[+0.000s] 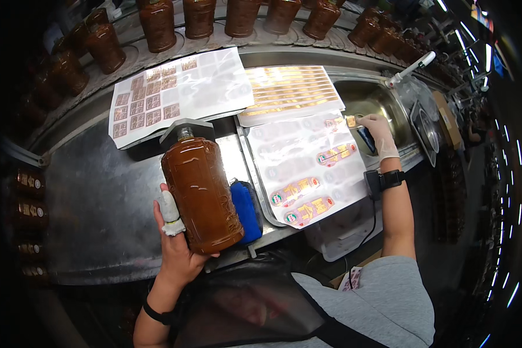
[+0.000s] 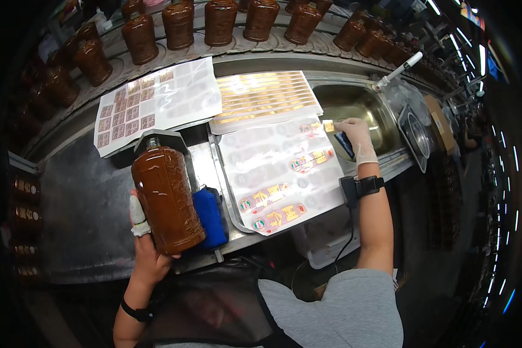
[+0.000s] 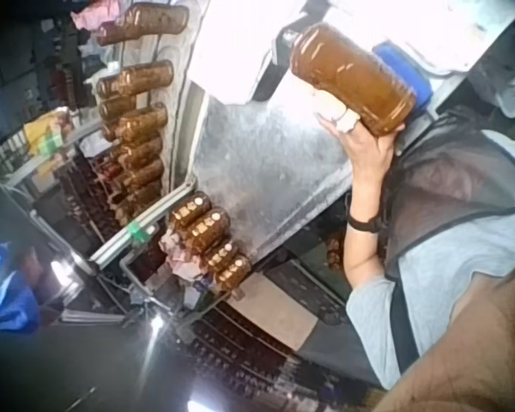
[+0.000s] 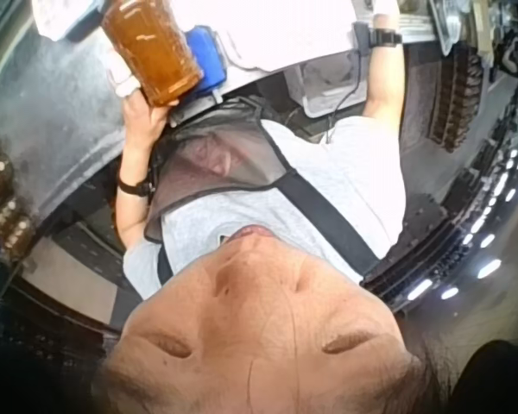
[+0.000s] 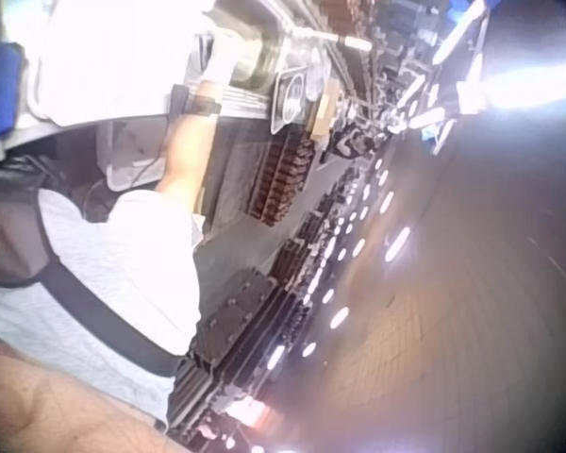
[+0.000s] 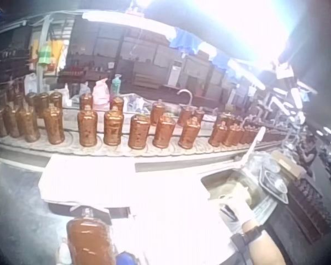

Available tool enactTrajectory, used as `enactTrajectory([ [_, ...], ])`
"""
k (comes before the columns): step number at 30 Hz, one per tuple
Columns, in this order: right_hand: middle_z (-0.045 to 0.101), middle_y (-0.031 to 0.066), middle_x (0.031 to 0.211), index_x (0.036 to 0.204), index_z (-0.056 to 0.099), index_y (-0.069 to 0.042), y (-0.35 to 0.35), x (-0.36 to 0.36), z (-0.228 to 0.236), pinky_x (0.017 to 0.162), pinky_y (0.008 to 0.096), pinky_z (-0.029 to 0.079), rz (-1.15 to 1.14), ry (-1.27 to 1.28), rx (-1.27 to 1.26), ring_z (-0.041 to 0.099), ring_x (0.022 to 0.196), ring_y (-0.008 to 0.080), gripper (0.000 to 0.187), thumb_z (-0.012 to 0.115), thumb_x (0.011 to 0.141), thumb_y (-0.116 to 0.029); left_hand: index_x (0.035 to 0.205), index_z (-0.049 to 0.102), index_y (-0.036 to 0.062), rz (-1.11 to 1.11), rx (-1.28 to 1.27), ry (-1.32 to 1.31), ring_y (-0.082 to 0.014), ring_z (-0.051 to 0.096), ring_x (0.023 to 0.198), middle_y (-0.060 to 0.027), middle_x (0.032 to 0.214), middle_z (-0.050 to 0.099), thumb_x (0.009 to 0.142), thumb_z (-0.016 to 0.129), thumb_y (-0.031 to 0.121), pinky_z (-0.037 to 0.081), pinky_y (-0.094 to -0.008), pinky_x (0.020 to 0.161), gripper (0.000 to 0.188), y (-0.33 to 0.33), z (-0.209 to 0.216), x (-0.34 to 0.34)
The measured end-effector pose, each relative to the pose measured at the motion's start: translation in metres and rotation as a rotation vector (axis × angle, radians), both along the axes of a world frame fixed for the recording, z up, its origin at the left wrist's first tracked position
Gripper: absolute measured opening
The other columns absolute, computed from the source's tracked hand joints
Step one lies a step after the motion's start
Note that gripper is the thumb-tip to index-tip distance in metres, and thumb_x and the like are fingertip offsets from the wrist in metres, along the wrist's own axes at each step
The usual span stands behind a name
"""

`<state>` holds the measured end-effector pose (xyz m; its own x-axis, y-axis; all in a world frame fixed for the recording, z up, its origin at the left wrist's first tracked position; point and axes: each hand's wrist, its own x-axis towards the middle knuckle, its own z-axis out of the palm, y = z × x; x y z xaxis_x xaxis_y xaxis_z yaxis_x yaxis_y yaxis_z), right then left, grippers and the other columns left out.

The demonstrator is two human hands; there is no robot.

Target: Applying labels and protective seal stickers to brown liquor bottles on a production line.

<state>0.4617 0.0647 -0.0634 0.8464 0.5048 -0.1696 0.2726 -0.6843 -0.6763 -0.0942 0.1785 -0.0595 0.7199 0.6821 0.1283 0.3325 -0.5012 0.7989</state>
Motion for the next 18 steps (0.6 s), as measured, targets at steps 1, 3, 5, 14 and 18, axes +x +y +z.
enactTrajectory([
  [1,0.066,0.0031,0.069,0.079,0.073,0.0,-0.004,0.015,0.0,0.057,0.0272,0.044,0.007,-0.066,-0.018,0.058,0.059,0.0114,0.021,0.08,0.076,-0.02,0.156,0.012,0.0,0.009,-0.01,0.025,-0.0441,0.01,0.151,-0.0299,0.161,0.011,0.077,0.072,0.063,-0.002,-0.0569,0.119,0.117,-0.001,0.001,-0.002],
  [3,0.07,0.0062,0.075,0.084,0.074,0.002,-0.033,0.077,-0.021,0.058,0.0293,0.046,-0.021,-0.125,-0.128,0.06,0.061,0.012,0.026,0.082,0.073,-0.021,0.156,0.012,0.0,-0.006,-0.025,-0.019,-0.0439,0.009,0.151,-0.0299,0.161,0.01,0.077,0.072,0.063,-0.001,-0.0567,0.119,0.118,0.0,0.002,0.004],
  [5,0.073,0.0157,0.081,0.086,0.075,-0.001,-0.047,0.105,-0.035,0.068,0.0375,0.053,-0.066,-0.353,-0.491,0.07,0.071,0.0255,0.032,0.084,0.066,-0.024,0.156,0.011,0.0,-0.003,-0.039,-0.053,-0.0437,0.009,0.151,-0.0299,0.161,0.01,0.077,0.072,0.063,-0.001,-0.0565,0.119,0.118,0.0,0.003,0.005],
  [14,0.074,0.0189,0.092,0.091,0.075,-0.001,-0.04,0.089,-0.029,0.076,0.0388,0.055,0.003,-0.365,-0.456,0.072,0.085,0.0309,0.037,0.084,0.065,-0.027,0.156,0.01,-0.0015,0.022,-0.071,0.004,-0.0428,0.017,0.15,-0.0298,0.161,0.013,0.073,0.081,0.05,0.002,-0.0585,0.118,0.121,0.0,0.014,0.0],
  [18,0.071,0.0127,0.088,0.089,0.074,-0.009,-0.018,0.013,0.045,0.075,0.0416,0.052,0.123,-0.716,-0.413,0.068,0.086,0.0325,0.022,0.073,0.08,-0.029,0.155,0.012,-0.0027,0.012,0.08,-0.025,-0.0446,0.021,0.148,-0.0312,0.158,0.019,0.072,0.085,0.034,0.008,-0.0612,0.116,0.116,0.002,0.025,0.005],
])
